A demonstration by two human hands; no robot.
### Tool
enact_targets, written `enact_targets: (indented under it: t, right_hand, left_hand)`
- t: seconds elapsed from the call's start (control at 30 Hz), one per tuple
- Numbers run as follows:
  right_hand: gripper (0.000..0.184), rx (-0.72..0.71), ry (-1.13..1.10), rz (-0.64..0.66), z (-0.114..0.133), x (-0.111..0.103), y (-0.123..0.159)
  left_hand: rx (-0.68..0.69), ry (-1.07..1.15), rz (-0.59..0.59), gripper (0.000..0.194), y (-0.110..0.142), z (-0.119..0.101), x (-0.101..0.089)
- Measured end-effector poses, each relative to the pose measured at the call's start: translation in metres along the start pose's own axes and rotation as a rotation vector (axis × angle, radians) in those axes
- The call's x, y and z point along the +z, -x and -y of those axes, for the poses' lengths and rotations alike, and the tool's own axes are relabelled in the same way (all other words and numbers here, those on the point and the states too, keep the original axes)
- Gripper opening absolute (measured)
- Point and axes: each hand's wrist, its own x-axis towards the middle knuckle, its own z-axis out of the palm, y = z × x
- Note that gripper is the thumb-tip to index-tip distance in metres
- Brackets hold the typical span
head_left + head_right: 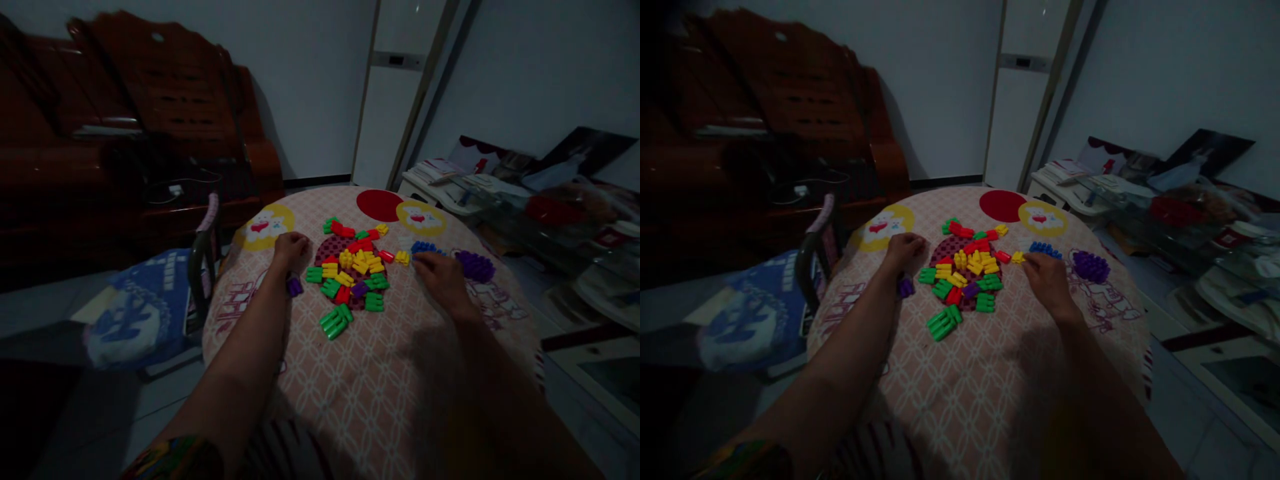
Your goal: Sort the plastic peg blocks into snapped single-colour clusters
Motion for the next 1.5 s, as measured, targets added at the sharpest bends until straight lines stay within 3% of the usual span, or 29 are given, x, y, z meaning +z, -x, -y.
enact_targets:
  t: [0.1,0.2,0.33,0.5,0.63,0.83,1.03,1.17,1.23,1.4,1.5]
  right_hand:
    - [0.023,-0.156,-0.035,0.19,0.043,0.031,0.001]
    - [0.022,-0.256,0.012,0.353,0.066,0.052,0.004]
    - [0.042,-0.314,0.069,0.527,0.069,0.066,0.014]
    - [0.027,-0.259,0.034,0.498,0.059,0.068,0.016]
    - [0.021,-0.125,-0.129,0.396,0.047,0.053,0.006]
    - [0.034,0.286,-0.314,0.156,0.001,0.007,0.009]
    - [0.035,0.455,-0.141,0.069,-0.057,-0.048,0.023]
    - [0.031,0.604,0.057,0.017,-0.084,-0.067,0.022]
    - [0.029,0.586,0.223,0.063,-0.095,-0.071,0.017]
    - [0.019,0.367,0.605,0.241,-0.107,-0.073,0.0]
    - [0.019,0.343,0.76,0.291,-0.109,-0.071,-0.006]
  left_hand:
    - [-0.03,0.095,0.018,0.012,0.002,-0.003,0.0]
    - [-0.064,0.181,0.014,0.011,0.003,-0.005,-0.001]
    - [-0.056,0.199,0.018,0.011,0.002,-0.004,-0.001]
    - [-0.054,0.106,0.019,0.014,-0.003,0.001,-0.001]
    - [-0.053,0.048,0.007,0.017,-0.006,0.003,-0.001]
    - [-0.051,0.024,0.012,0.015,-0.004,-0.002,-0.003]
    - [-0.045,-0.017,-0.005,0.013,-0.003,-0.004,-0.004]
    - [-0.023,-0.072,-0.005,0.015,0.0,-0.007,-0.005]
    - [-0.014,-0.086,-0.003,0.015,0.001,-0.008,-0.005]
    - [-0.01,-0.094,-0.017,0.014,0.0,-0.006,-0.005]
    - [0.005,-0.125,-0.012,0.014,0.001,-0.009,-0.005]
